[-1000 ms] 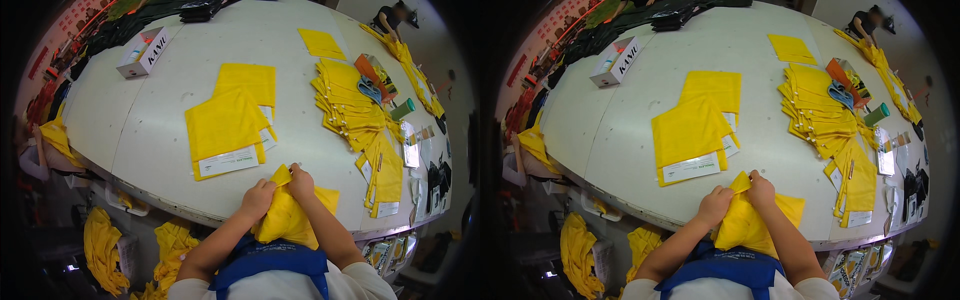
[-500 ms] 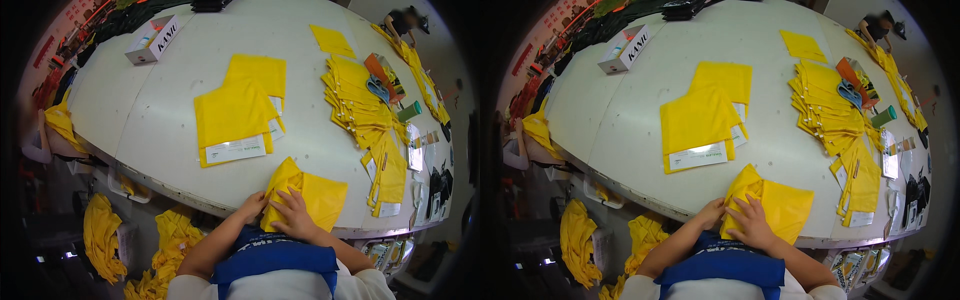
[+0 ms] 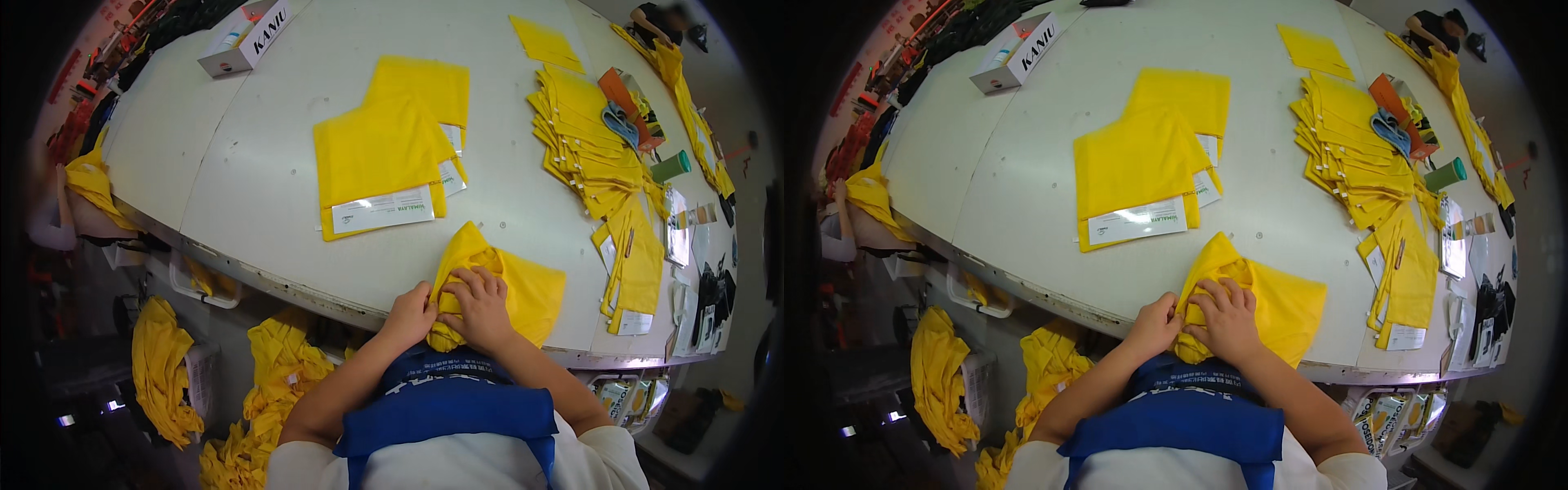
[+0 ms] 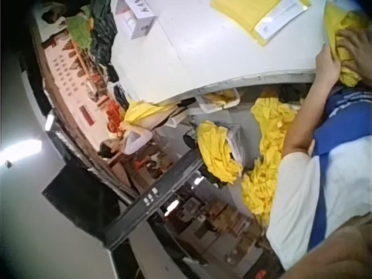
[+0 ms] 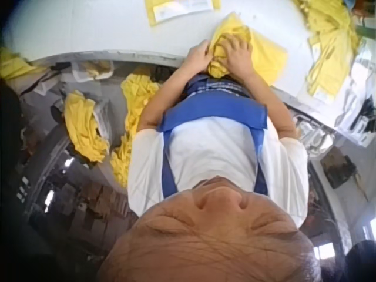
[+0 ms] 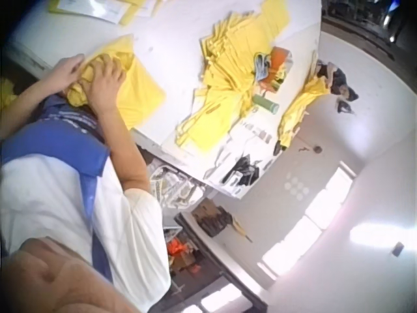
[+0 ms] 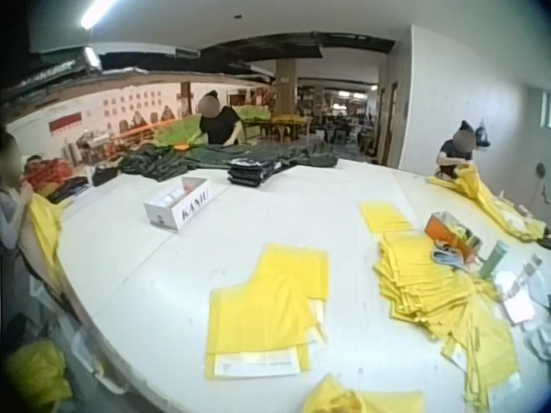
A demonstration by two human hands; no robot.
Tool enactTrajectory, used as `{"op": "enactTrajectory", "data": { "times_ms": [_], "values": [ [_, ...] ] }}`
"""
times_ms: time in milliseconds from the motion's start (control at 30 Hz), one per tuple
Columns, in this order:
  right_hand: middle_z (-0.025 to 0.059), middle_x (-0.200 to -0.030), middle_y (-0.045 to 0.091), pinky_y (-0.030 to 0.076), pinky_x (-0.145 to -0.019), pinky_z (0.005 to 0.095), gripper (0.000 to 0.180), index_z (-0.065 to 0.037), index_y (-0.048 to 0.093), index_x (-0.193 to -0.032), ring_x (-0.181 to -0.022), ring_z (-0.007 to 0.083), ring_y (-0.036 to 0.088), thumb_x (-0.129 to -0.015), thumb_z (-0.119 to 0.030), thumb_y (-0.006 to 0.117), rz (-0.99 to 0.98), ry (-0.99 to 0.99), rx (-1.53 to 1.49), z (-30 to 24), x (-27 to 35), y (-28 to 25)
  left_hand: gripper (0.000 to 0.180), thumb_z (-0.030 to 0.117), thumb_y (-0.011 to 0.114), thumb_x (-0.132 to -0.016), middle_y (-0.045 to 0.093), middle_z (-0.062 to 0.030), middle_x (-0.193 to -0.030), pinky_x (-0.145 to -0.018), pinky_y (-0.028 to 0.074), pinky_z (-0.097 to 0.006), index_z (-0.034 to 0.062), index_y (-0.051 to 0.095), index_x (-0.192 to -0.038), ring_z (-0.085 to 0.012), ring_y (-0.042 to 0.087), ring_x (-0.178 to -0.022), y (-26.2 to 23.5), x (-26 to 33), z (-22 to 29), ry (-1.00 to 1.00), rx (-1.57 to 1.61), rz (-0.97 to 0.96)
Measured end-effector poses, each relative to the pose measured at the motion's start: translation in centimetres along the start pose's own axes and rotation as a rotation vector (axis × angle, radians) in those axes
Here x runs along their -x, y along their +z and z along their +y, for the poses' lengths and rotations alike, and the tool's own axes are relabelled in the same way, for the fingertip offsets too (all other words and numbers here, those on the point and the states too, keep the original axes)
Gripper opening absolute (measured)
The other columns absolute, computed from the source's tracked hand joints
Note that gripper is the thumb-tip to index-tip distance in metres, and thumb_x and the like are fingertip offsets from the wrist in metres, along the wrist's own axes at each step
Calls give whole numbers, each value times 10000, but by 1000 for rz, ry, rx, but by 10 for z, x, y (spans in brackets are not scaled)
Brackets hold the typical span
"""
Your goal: The person folds multiple yellow garments on a large white table. They smooth and align each item, fold sleeves and sides, then stack the folded pieces. Other workers are visible in the background handling similar items.
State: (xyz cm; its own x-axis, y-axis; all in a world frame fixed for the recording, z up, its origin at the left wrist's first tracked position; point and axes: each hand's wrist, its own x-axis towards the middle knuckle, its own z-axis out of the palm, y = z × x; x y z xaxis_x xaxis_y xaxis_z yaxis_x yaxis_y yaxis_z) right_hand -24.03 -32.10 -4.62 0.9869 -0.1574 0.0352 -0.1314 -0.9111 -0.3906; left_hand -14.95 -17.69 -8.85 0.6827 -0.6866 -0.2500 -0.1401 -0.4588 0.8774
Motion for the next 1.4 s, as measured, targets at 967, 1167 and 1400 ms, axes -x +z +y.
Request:
{"op": "enactTrajectory", "data": {
  "times_ms": [967,1167,1400],
  "values": [
    [34,-1066,589,360,-926,393,356,-142,682,-1009,-1069,246,514,-669,-188,777,38,-81,-263,17,15,-11,156,99,571,-881,591,-81,-662,-462,463,-283,49,450,-966,-145,582,-510,16,-21,-17,-162,238,-62],
    [90,-1033,625,472,-805,308,356,-42,586,-1158,-899,196,587,-815,-65,676,588,465,-349,203,41,-25,123,77,505,-928,569,-91,-833,-573,545,-322,64,433,-1027,-186,614,-685,21,13,-22,-477,758,30],
    [282,-1170,573,461,-907,419,565,54,479,-1284,-1092,400,554,-913,-364,556,602,1075,270,571,188,-46,195,-13,476,-911,594,-114,-941,-685,562,-315,-2,502,-1104,-185,600,-869,41,60,-8,-500,843,90]
  ]
}}
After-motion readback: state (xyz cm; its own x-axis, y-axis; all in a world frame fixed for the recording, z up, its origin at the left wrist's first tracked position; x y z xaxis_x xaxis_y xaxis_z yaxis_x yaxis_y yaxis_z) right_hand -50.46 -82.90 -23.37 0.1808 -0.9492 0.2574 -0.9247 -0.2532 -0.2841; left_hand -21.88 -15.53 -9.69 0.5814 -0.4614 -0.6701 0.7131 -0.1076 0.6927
